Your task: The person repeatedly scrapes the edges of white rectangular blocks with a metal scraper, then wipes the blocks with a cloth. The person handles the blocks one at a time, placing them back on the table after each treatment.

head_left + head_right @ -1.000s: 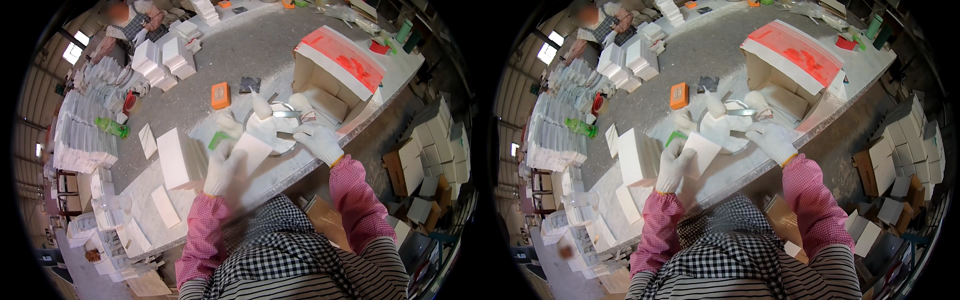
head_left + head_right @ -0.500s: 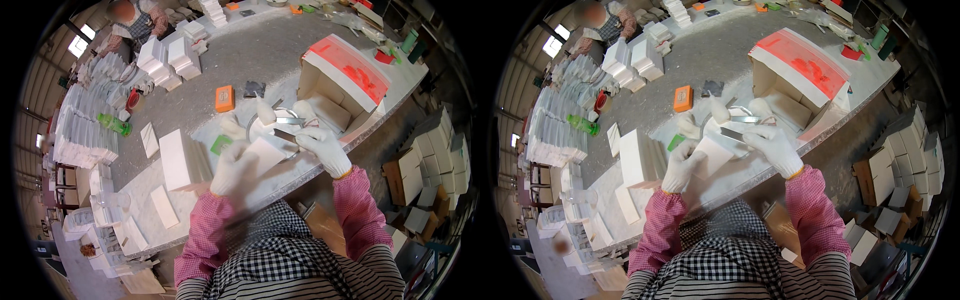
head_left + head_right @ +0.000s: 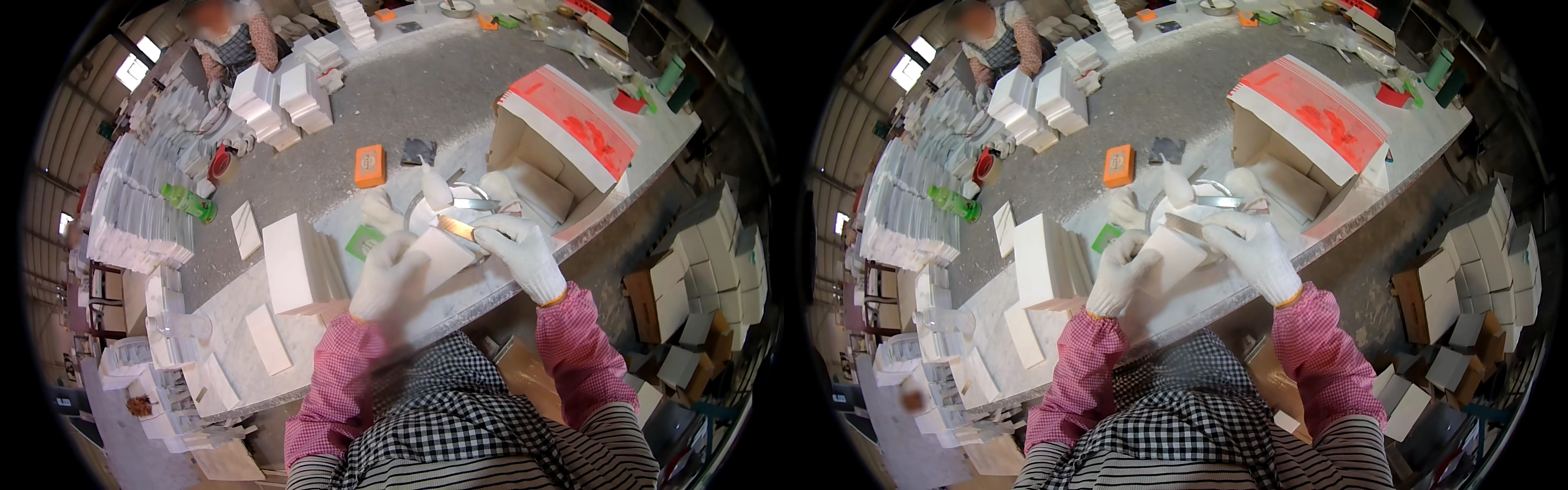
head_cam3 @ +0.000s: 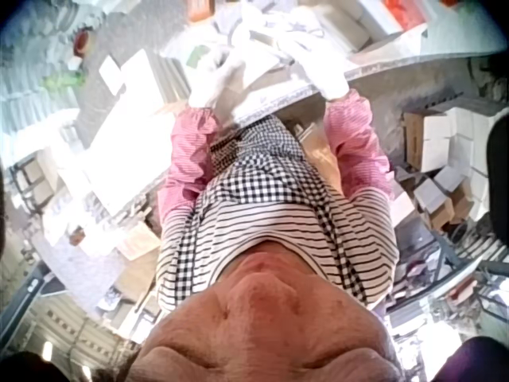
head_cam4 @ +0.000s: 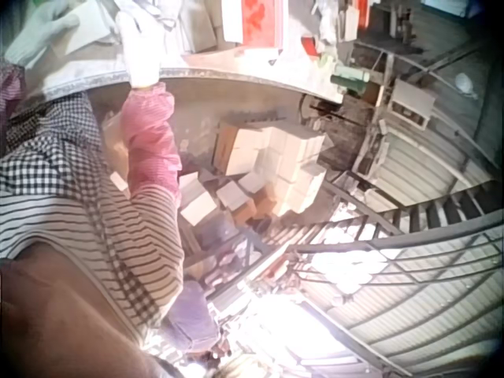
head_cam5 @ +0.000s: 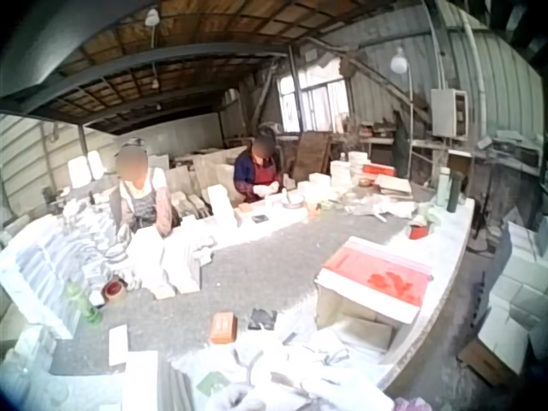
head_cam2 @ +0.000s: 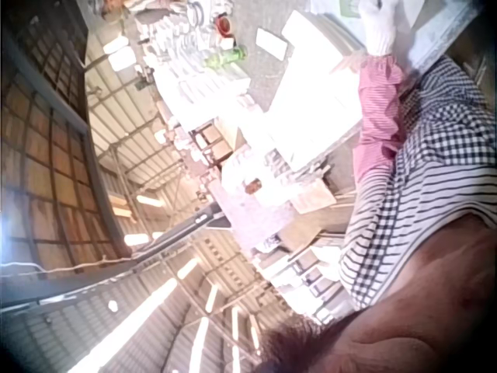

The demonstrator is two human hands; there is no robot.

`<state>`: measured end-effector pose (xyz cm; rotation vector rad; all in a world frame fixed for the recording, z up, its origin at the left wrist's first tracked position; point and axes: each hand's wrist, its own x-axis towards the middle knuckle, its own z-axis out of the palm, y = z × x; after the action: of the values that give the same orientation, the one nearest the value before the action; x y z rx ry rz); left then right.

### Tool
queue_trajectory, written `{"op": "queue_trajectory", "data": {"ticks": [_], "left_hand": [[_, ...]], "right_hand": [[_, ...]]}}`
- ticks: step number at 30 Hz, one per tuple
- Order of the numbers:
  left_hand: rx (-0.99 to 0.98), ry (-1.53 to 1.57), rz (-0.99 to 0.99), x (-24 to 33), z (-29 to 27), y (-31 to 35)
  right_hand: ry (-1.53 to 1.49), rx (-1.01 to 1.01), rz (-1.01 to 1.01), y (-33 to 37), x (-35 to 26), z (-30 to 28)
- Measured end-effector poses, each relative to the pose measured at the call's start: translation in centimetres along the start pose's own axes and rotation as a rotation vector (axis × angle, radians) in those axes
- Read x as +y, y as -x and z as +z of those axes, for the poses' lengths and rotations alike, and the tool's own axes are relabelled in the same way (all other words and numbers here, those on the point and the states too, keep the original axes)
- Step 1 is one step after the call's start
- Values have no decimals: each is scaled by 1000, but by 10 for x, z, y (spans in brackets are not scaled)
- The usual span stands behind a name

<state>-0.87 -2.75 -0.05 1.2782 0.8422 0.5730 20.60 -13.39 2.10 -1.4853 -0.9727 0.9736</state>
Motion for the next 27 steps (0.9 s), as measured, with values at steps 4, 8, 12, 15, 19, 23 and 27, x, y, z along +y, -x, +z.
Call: {"op": "queue_trajectory", "data": {"ticks": [4,8,12,15,19,23,27], "left_hand": [[21,-63,19,6,4,4],[2,-75,-7,2,-2,2],[-13,-70,-29,1,-4,2],[-11,-116,-18,0,-5,0],[-16,-77,-37,0,-6,-1],[-18,-83,-33,3,-5,0],[-25,-62,-24,-1,-5,-1]], "right_hand": [[17,-13,16,0,-1,0],[40,-3,29,1,-6,1],[73,0,-11,2,-9,0],[85,-15,-6,4,-16,0],[109,34,-58,3,-13,1],[100,45,-75,4,-13,3],[129,45,-78,3,-12,3]]}}
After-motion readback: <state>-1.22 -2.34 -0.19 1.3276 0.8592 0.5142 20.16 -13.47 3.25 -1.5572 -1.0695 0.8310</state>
